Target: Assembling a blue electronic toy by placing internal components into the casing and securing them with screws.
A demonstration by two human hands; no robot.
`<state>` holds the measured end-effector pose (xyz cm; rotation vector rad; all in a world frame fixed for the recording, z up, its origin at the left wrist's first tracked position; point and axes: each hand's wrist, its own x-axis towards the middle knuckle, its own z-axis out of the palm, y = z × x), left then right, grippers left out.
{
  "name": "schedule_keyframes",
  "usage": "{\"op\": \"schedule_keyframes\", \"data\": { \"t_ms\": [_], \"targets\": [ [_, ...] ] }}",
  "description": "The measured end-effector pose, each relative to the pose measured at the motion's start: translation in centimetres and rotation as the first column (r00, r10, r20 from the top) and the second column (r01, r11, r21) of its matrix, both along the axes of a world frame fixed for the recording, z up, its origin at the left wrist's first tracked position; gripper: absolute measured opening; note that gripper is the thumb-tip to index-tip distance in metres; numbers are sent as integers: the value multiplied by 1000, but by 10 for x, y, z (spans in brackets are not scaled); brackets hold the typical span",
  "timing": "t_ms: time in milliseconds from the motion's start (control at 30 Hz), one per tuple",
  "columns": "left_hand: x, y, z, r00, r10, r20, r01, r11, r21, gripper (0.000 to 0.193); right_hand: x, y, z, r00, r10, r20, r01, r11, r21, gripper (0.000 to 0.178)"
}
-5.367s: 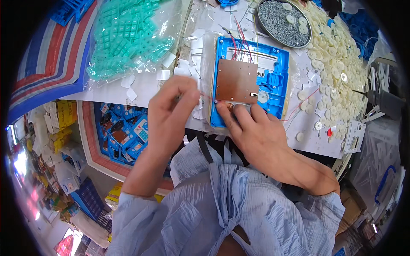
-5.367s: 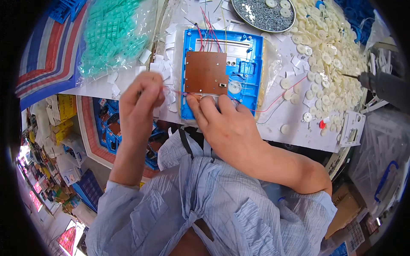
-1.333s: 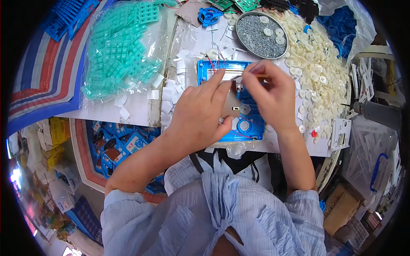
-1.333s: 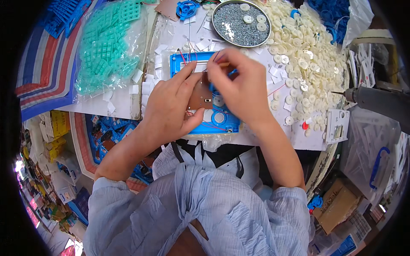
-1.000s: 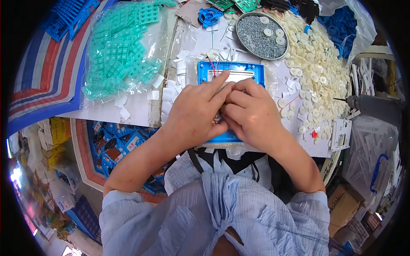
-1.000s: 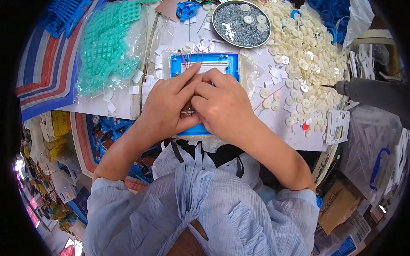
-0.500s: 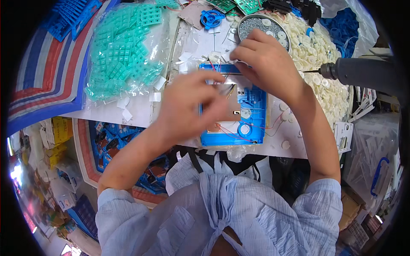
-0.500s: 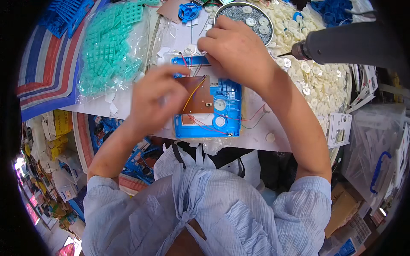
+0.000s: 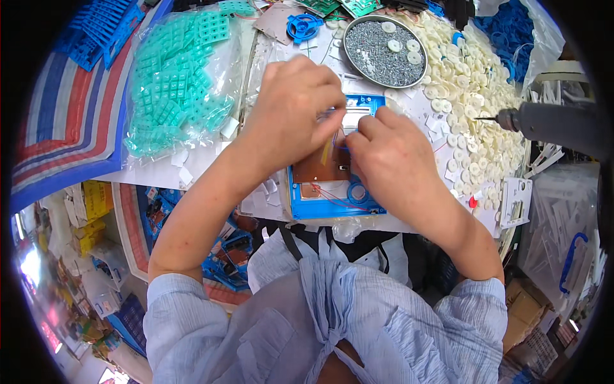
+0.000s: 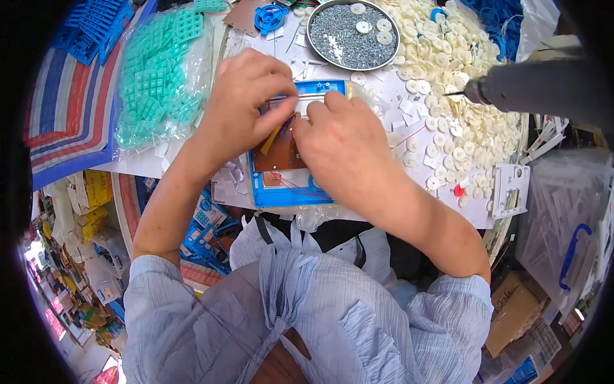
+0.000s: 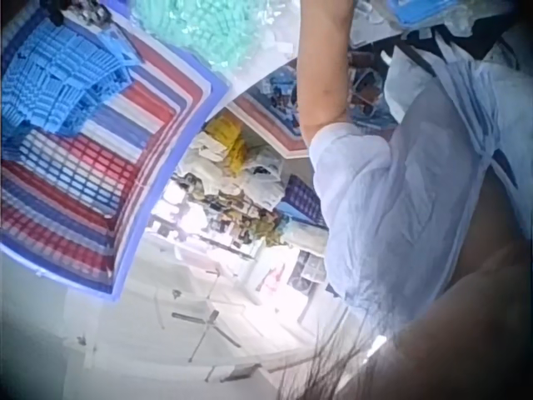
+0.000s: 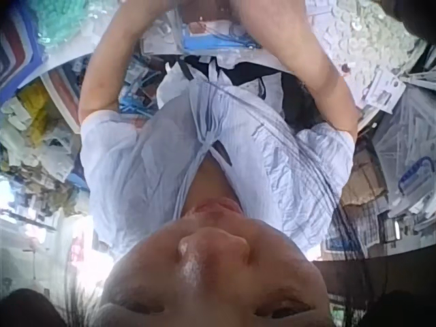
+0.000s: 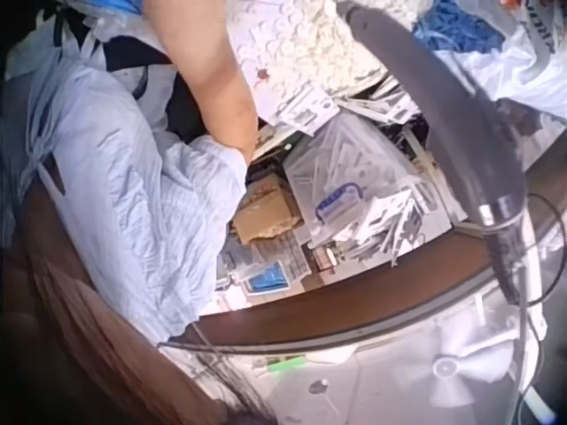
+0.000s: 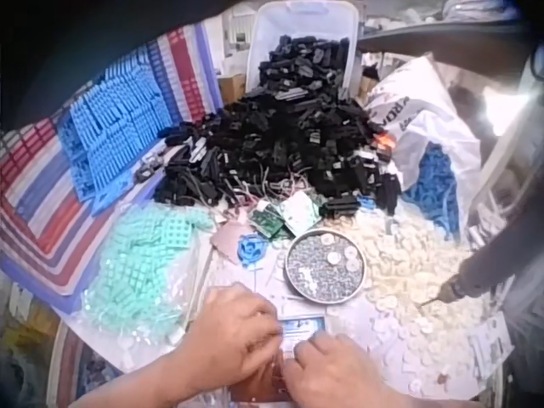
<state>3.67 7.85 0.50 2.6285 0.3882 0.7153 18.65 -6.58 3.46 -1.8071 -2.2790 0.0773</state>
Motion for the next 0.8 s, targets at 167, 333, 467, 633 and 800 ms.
{"op": "schedule_keyframes", "data": {
  "t_ms": [167,333,467,633,800],
  "targets": [
    [-3,-7,2,981,-157,-117,137,977,-163,9,-5,-16,12,990,-135,-38,128,980,-153,10],
    [-1,-10,-3,988,-124,-92,120,992,-45,8,1,-17,4,985,-167,-50,167,986,-13,12],
    [0,-9,-1,982,-141,-128,143,990,9,8,10,-17,-3,995,-53,-90,63,991,115,16],
    [2,-5,3,963,-212,-168,219,975,29,10,10,-14,-23,963,-64,-263,112,979,171,15],
    [8,0,7,935,-272,-227,287,957,35,11,13,-2,-42,919,-19,-393,138,952,275,14]
  ]
}}
